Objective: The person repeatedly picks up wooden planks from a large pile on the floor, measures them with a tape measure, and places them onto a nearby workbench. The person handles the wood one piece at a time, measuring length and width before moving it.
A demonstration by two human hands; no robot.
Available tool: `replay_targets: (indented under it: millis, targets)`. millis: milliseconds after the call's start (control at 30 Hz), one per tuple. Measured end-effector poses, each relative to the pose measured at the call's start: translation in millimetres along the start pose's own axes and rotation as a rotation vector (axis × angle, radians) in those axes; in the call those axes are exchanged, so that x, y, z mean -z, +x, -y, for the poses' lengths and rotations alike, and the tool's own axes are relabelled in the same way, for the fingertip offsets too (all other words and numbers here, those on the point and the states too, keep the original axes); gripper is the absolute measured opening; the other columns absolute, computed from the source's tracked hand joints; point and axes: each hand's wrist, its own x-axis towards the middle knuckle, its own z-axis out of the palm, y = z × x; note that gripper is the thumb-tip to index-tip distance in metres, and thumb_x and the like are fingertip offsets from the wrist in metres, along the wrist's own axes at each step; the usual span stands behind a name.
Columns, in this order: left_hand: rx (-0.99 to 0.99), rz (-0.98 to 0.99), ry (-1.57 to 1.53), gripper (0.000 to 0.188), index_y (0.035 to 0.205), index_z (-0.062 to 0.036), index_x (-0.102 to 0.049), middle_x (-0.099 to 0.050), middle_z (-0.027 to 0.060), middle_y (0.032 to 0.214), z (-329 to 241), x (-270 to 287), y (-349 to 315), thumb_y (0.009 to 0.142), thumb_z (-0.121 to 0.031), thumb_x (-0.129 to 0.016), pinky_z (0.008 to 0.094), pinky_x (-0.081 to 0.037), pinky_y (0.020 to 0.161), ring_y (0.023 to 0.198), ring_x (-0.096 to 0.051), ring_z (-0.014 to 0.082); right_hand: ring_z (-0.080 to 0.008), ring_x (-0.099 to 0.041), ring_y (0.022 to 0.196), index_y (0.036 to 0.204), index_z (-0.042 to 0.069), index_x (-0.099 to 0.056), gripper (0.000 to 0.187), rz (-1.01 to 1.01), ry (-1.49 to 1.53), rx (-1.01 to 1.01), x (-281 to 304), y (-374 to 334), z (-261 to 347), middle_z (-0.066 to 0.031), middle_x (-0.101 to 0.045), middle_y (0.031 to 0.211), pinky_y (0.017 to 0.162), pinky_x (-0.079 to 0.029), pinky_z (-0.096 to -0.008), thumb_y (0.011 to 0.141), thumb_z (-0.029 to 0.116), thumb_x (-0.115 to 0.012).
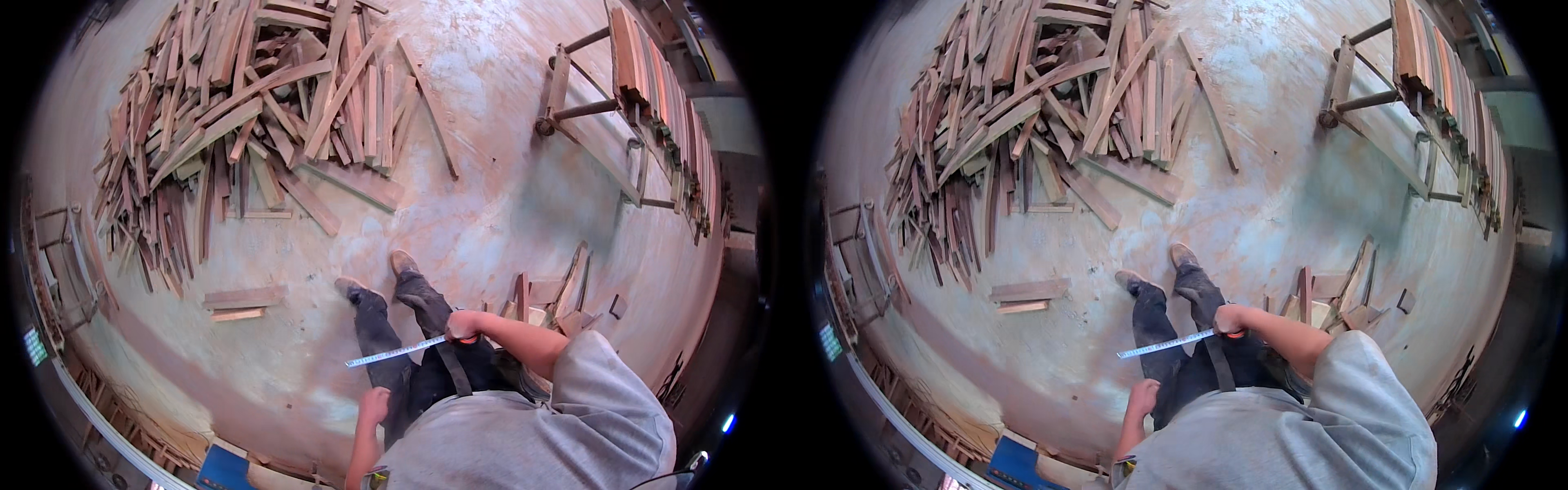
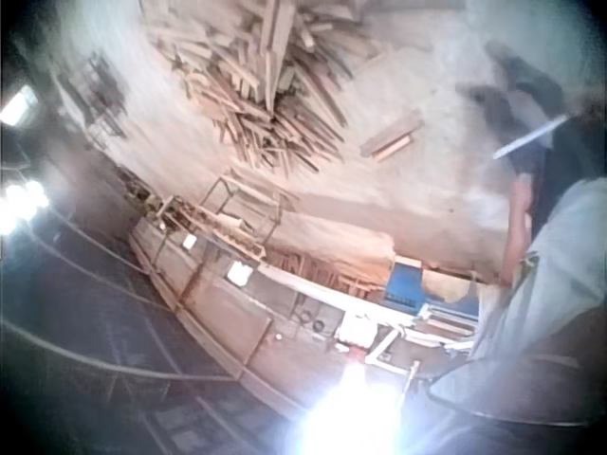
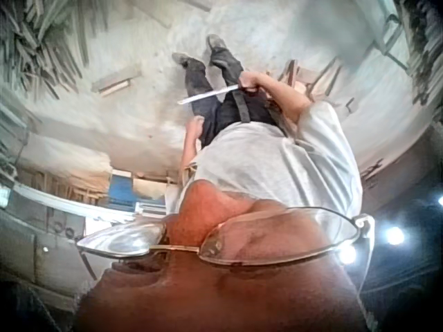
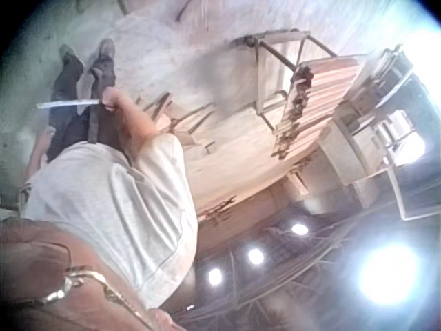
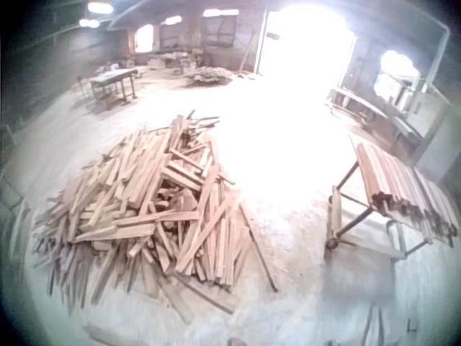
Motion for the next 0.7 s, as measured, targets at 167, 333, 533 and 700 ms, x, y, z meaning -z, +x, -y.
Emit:
replay_targets:
  millis: [167, 333, 533, 700]
  targets:
    - [-0.088, 0.591, -0.078, 0.021, 0.089, 0.0001, -0.066, -0.066, 0.0161, 0.084, -27, 48, -3, 0.086, -0.017, -0.053, 0.0417, -0.050, 0.071, 0.080, -0.064, 0.0312, -0.0236, -0.063, 0.104, 0.100, 0.007, -0.074, 0.031, 0.035, 0.749, -0.093, 12, -65, 22, -0.0092, -0.071, 0.105, 0.092, -0.046, -0.0354, 0.085, 0.031, -0.064]
    - [-0.398, 1.165, 0.293, 0.024, 0.083, 0.0029, -0.063, -0.063, 0.0102, 0.074, -21, 49, 81, 0.083, -0.016, -0.048, 0.0356, -0.048, 0.062, 0.068, -0.064, 0.0222, -0.0176, -0.065, 0.090, 0.094, 0.001, -0.073, 0.025, 0.055, 1.451, -0.375, 45, -74, 27, -0.0071, -0.071, 0.095, 0.084, -0.049, -0.0325, 0.090, 0.024, -0.063]
    - [0.268, 0.886, 0.182, 0.035, 0.118, -0.0014, -0.061, -0.068, 0.0137, 0.082, -126, 92, 248, 0.088, -0.012, -0.048, 0.0349, -0.055, 0.055, 0.063, -0.070, 0.0214, -0.0178, -0.066, 0.075, 0.087, -0.004, -0.069, 0.026, -0.493, 1.290, -0.026, 118, 29, -82, -0.0100, -0.069, 0.085, 0.073, -0.052, -0.0322, 0.093, 0.020, -0.058]
    - [-0.271, -0.191, 0.355, 0.036, 0.118, -0.0012, -0.059, -0.062, 0.0271, 0.111, -155, 113, 501, 0.090, -0.023, -0.051, 0.0474, -0.047, 0.090, 0.105, -0.059, 0.0430, -0.0110, -0.056, 0.069, 0.082, 0.001, -0.069, 0.033, -0.999, 1.492, -0.118, 214, 132, -132, -0.0033, -0.066, 0.076, 0.064, -0.046, -0.0279, 0.095, 0.028, -0.055]
